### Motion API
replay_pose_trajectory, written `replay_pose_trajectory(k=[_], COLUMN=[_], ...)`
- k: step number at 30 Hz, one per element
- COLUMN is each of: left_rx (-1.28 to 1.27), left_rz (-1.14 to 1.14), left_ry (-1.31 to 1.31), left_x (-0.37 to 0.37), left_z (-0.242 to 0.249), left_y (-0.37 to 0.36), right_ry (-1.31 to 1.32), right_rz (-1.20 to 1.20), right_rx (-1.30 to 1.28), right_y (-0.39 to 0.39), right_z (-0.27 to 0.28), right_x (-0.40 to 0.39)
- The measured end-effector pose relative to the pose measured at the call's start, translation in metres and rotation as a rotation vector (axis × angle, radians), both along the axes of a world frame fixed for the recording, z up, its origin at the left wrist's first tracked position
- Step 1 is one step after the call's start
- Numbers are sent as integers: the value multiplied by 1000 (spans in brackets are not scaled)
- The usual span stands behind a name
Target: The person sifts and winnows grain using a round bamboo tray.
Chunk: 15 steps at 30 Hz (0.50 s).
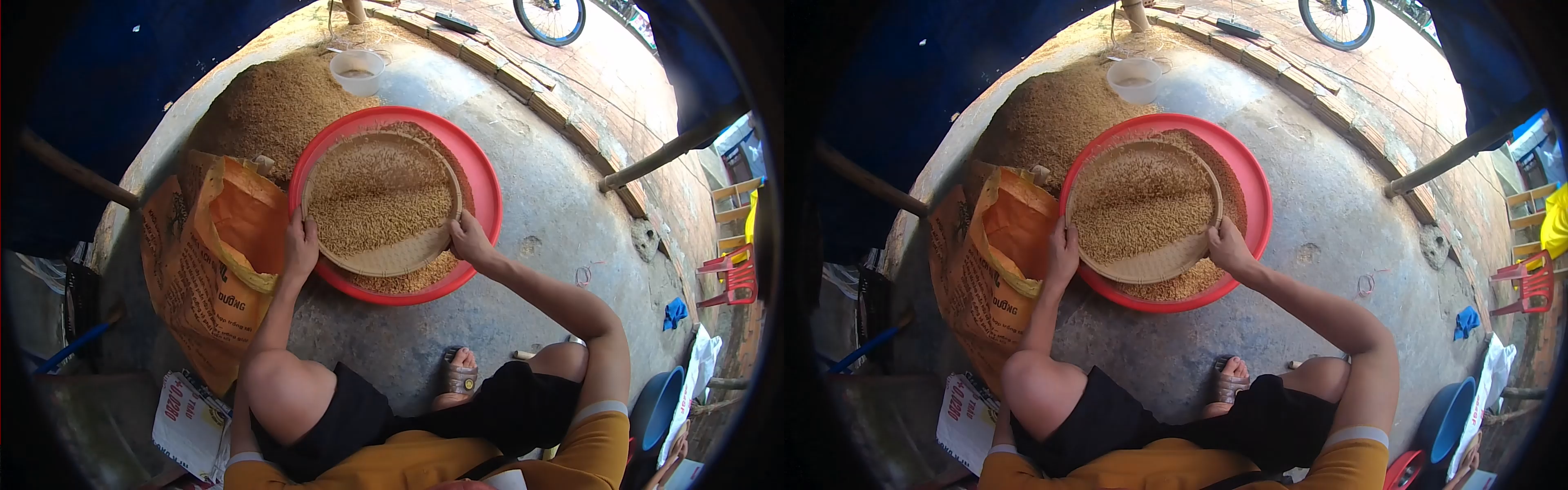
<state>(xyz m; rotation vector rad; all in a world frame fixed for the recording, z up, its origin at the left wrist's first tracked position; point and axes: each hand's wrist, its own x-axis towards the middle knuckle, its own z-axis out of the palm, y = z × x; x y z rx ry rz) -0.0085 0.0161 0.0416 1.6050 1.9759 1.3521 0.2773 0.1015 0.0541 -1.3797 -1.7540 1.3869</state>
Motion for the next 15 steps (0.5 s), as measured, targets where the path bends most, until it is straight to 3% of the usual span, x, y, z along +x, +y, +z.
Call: replay_pose_trajectory(k=[2,4,6,9,11,13,15], left_rx=[-58,-235,-163,-52,-9,198,165], left_rz=[-9,-3,-2,16,35,68,43], left_ry=[-35,-161,-105,-89,-133,-112,-86], left_x=[-8,-2,-1,12,16,15,7], left_z=[-52,-49,-40,20,45,51,37], left_y=[-5,-15,-17,-21,-16,-10,0], right_ry=[-52,-99,-146,-72,50,70,85], right_rz=[15,27,36,-8,-35,-8,17], right_rx=[-277,-326,-372,-152,317,307,288], right_y=[-8,-9,-10,-12,-4,4,4], right_z=[-10,-12,-7,4,-9,-1,5], right_x=[7,10,10,3,3,-1,-2])
